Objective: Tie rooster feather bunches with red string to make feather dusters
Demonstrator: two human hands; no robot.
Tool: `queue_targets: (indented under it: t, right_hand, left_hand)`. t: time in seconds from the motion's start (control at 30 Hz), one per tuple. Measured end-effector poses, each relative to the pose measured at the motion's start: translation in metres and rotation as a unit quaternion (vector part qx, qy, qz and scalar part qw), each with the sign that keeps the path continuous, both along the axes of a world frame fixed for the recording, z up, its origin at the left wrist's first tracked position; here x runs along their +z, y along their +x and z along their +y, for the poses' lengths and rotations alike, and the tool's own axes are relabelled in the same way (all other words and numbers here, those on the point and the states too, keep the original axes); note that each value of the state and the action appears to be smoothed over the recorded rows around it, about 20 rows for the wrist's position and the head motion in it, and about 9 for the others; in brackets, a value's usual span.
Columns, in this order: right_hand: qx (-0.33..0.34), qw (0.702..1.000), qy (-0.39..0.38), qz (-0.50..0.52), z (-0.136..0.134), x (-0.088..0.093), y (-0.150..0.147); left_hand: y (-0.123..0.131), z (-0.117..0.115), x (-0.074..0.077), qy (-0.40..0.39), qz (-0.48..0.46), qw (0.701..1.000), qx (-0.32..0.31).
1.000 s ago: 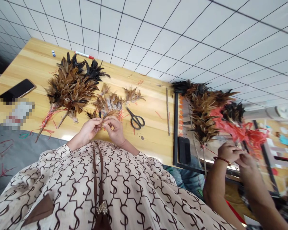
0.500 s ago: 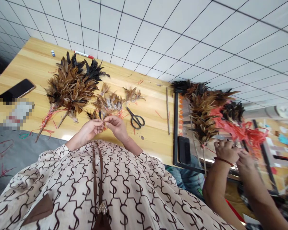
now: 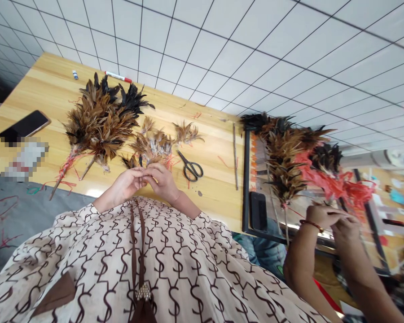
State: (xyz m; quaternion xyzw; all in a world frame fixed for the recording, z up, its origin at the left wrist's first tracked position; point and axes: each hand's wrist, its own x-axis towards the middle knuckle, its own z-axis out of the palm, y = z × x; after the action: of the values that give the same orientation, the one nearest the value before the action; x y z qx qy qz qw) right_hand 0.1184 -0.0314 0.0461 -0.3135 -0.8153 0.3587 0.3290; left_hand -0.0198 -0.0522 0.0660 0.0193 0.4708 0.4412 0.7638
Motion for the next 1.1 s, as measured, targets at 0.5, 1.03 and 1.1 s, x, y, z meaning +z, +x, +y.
queue_targets:
  t: [0.5,1.03,1.1]
  right_hand:
    - [-0.054,0.912,-0.352,0.201,0.004,-0.009,-0.007]
    - [-0.037,0.916,-0.358,0.177,-0.004,-0.006,-0.01]
    - [-0.042,0.916,-0.359,0.174,-0.004,-0.006,-0.01]
  left_hand:
    - [0.003,-0.002,-0.005,0.013,0.116,0.992,-0.043]
    - [-0.007,-0.005,0.01,0.249,0.389,0.887,-0.017]
    - [-0.007,-0.005,0.009,0.244,0.393,0.886,-0.022]
